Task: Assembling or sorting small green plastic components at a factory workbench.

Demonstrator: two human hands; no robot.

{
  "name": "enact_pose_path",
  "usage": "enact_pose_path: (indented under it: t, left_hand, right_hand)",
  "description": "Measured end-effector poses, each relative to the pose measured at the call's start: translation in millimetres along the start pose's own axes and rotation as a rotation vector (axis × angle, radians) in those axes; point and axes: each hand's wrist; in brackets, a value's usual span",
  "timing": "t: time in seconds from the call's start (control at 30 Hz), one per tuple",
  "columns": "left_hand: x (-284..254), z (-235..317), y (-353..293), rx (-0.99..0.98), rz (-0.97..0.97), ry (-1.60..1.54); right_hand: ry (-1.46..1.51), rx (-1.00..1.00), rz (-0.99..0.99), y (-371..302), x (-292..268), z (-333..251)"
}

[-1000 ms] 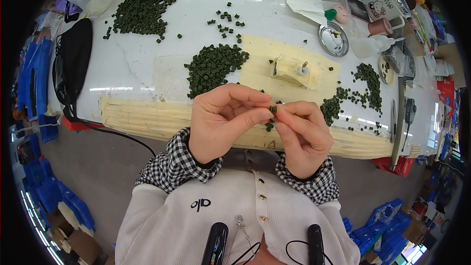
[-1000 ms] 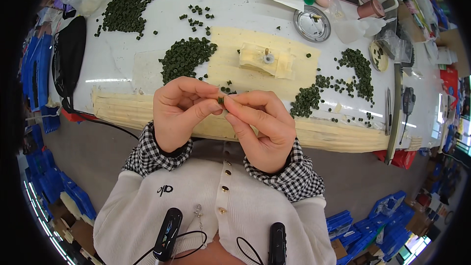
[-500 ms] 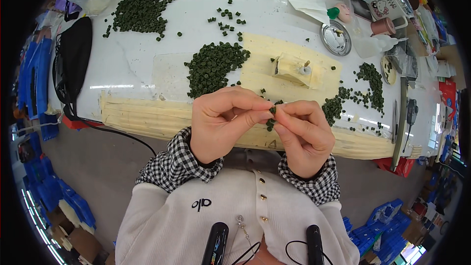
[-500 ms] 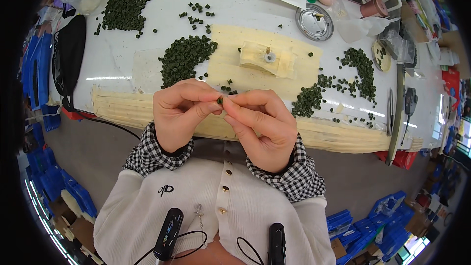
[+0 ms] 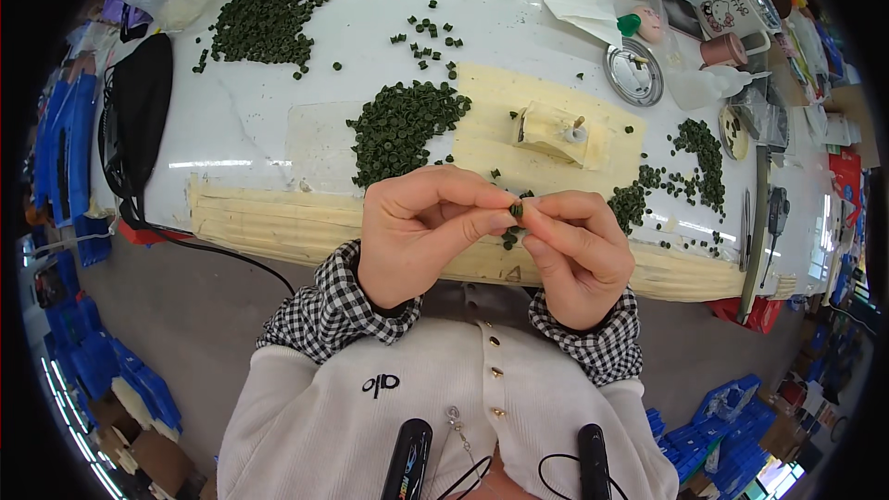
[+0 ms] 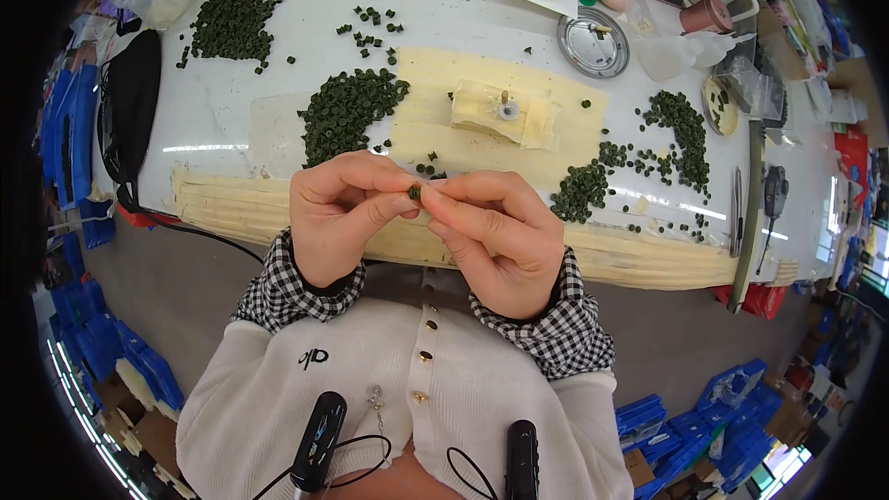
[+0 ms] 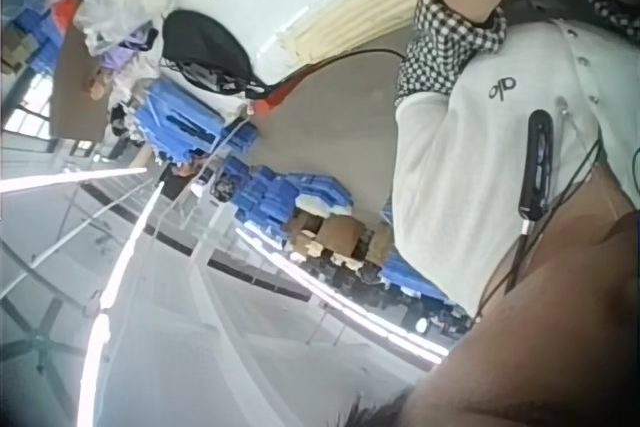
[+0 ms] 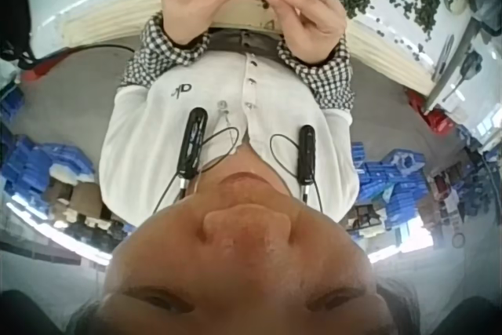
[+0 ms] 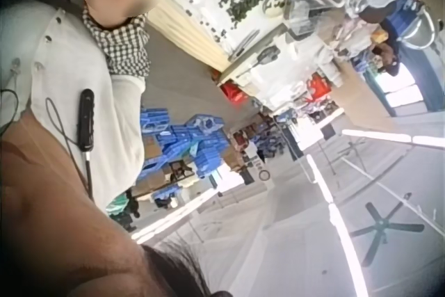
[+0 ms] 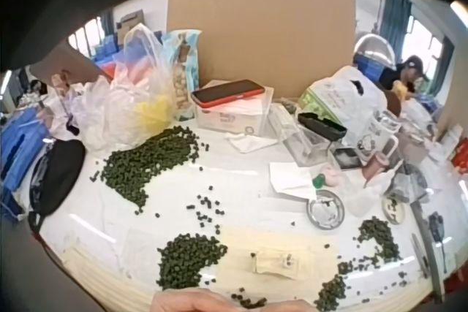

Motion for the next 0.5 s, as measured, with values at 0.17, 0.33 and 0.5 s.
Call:
enact_pose_path:
  t: [0.17, 0.33, 0.5]
  left_hand:
    - [-1.3, -0.7, -1.0, 0.01, 0.001, -0.01]
    - [-1.0, 1.2, -1.3, 0.018, -0.002, 0.023]
    - [-0.2, 1.4, -2.1, 0.026, 0.033, 0.043]
  right_hand:
    - [0.012, 0.012, 0.006, 1.6, 0.0, -1.0]
    - [0.006, 0.005, 0.006, 1.5, 0.3, -1.4]
    - [-0.022, 0.066, 0.089, 3.3, -5.5, -0.9]
Point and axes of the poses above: each hand's wrist, its own y-axis towards the middle knuckle, its own x-axis out of the palm, z = x × y, and after that the axes turned 11 degrees about -y, right-handed
